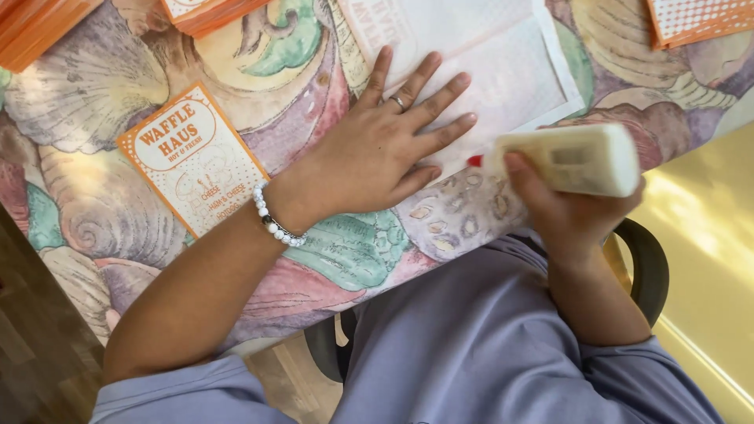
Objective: Applying glue to the edges of paper bags and folding them to assemble or seal them.
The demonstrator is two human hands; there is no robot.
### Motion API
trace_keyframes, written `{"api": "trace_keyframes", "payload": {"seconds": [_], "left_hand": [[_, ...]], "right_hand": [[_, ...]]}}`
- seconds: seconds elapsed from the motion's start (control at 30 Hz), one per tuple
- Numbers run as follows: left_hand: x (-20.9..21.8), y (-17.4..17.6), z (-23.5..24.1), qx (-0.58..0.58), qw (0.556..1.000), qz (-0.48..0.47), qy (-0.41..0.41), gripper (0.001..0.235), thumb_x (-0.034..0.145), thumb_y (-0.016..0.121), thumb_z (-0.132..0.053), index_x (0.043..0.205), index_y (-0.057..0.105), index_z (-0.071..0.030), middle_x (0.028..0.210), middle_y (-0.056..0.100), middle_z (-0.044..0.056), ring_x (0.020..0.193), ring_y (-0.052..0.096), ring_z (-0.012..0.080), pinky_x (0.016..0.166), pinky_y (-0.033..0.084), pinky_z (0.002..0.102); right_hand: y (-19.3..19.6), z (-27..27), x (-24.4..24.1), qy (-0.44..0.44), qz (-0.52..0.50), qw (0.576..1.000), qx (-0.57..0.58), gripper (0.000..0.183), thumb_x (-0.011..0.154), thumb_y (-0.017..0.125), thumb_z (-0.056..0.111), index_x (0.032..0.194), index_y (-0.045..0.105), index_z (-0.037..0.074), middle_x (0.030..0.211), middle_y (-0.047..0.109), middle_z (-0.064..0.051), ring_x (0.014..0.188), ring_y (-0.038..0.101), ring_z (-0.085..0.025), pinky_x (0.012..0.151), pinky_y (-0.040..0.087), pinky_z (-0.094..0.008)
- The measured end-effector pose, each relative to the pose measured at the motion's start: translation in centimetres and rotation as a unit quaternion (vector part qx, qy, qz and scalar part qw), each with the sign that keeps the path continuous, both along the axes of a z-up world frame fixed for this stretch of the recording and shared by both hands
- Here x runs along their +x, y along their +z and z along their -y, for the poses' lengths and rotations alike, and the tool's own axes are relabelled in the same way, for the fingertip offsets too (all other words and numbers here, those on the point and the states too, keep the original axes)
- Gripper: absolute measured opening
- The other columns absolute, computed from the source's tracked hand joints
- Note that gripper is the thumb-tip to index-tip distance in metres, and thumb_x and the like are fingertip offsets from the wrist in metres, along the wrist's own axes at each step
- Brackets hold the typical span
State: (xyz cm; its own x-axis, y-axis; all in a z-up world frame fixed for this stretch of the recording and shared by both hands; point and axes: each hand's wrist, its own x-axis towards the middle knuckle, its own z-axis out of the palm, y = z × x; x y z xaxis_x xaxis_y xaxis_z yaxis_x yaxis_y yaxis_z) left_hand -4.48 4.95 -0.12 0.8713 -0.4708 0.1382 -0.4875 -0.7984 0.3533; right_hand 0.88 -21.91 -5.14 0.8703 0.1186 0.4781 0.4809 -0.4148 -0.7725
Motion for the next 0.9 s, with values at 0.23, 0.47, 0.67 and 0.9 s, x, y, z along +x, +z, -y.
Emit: {"api": "trace_keyframes", "payload": {"seconds": [0.23, 0.47, 0.67, 0.9], "left_hand": [[0.0, -0.7, -0.7, -0.03, 0.999, 0.022, -0.012, 0.051, 0.106, 0.06, -0.027, 0.153, 0.056, -0.009, 0.165, 0.031, 0.021, 0.153, 0.015, 0.0458, 0.121, 0.006, 0.072], [0.0, -1.6, -0.6, -0.052, 0.998, 0.035, -0.005, 0.052, 0.102, 0.062, -0.025, 0.152, 0.057, -0.009, 0.164, 0.034, 0.022, 0.152, 0.017, 0.047, 0.12, 0.006, 0.074], [-0.2, -1.7, -0.8, -0.043, 0.999, 0.031, -0.006, 0.053, 0.104, 0.061, -0.028, 0.153, 0.056, -0.009, 0.165, 0.032, 0.021, 0.153, 0.015, 0.046, 0.121, 0.004, 0.073], [-0.1, -2.1, -0.6, -0.055, 0.997, 0.046, -0.002, 0.052, 0.103, 0.063, -0.028, 0.151, 0.058, -0.009, 0.164, 0.034, 0.021, 0.152, 0.017, 0.0461, 0.121, 0.005, 0.073]], "right_hand": [[-1.2, -0.2, -1.7, -0.02, -0.018, 0.999, 0.017, 0.071, 0.082, 0.102, 0.001, 0.109, 0.038, -0.013, 0.101, 0.058, -0.017, 0.094, 0.06, -0.019, 0.074, 0.056, -0.031], [2.1, -1.3, -1.1, 0.004, 0.006, 1.0, -0.019, 0.047, 0.087, 0.1, 0.003, 0.111, 0.064, -0.015, 0.108, 0.068, -0.022, 0.094, 0.068, -0.029, 0.075, 0.062, -0.04], [2.4, -2.9, -1.9, 0.057, 0.021, 0.997, 0.039, 0.036, 0.098, 0.088, -0.003, 0.115, 0.058, -0.014, 0.108, 0.064, -0.024, 0.099, 0.068, -0.034, 0.082, 0.066, -0.043], [2.4, -2.0, -1.2, 0.061, 0.03, 0.998, 0.013, 0.033, 0.097, 0.09, -0.003, 0.107, 0.061, -0.014, 0.099, 0.065, -0.024, 0.09, 0.067, -0.032, 0.077, 0.063, -0.042]]}}
